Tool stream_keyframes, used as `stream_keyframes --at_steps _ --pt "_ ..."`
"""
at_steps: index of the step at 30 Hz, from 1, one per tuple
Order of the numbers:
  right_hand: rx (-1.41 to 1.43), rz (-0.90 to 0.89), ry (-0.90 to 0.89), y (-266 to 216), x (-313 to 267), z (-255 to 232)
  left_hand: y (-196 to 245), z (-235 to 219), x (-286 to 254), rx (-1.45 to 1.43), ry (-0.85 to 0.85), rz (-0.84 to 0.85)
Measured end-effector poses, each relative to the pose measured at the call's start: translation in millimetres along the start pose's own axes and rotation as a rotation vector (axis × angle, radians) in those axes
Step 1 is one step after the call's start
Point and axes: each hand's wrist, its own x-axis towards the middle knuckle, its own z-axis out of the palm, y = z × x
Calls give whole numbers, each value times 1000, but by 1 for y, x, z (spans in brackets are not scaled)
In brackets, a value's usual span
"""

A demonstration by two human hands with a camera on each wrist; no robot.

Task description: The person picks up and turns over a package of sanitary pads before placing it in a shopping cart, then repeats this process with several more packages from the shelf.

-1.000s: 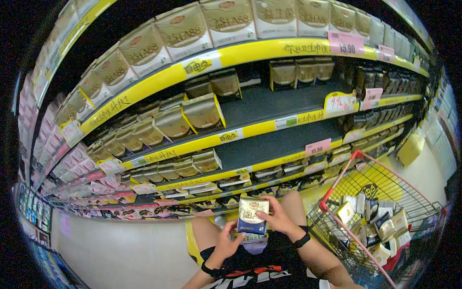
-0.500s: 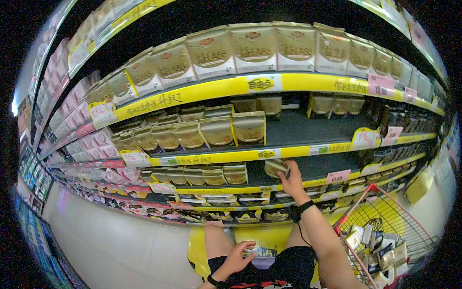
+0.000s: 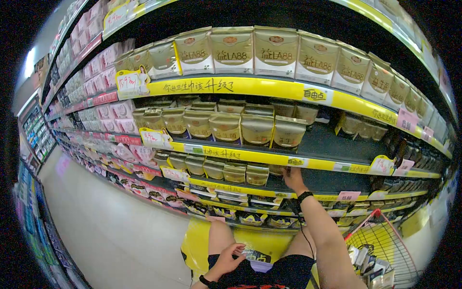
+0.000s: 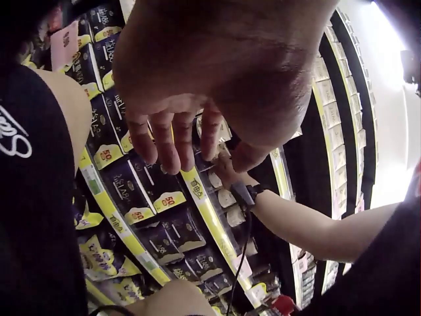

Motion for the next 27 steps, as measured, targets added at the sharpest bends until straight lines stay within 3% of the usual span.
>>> stream_keyframes --at_steps 3,5,6,8,10,13,16,19,21,25,27 --pt "27 67 -74 -41 4 1 -4 -1 -1 0 5 26" --pt "186 131 -90 -38 9 11 -3 -2 -1 3 11 43" --pt "328 159 -81 -8 18 31 -4 -2 0 2 20 65" --pt "331 136 -97 3 22 45 -5 -3 0 4 35 105" --pt "51 29 -141 8 26 51 -1 -6 -1 40 29 93" --pt "14 53 -143 -10 22 49 -1 -8 -3 47 30 72" --pt "12 38 -267 -23 23 34 -17 -8 -3 34 47 74" --pt "96 -194 -151 -3 26 47 -13 -7 -9 46 32 51" --pt "49 5 -282 -7 32 46 -17 1 -5 30 20 49" --pt "129 44 -324 -21 31 46 -12 0 3 18 -4 84" --pt "186 23 -305 -84 14 16 -9 5 3 35 -14 101"
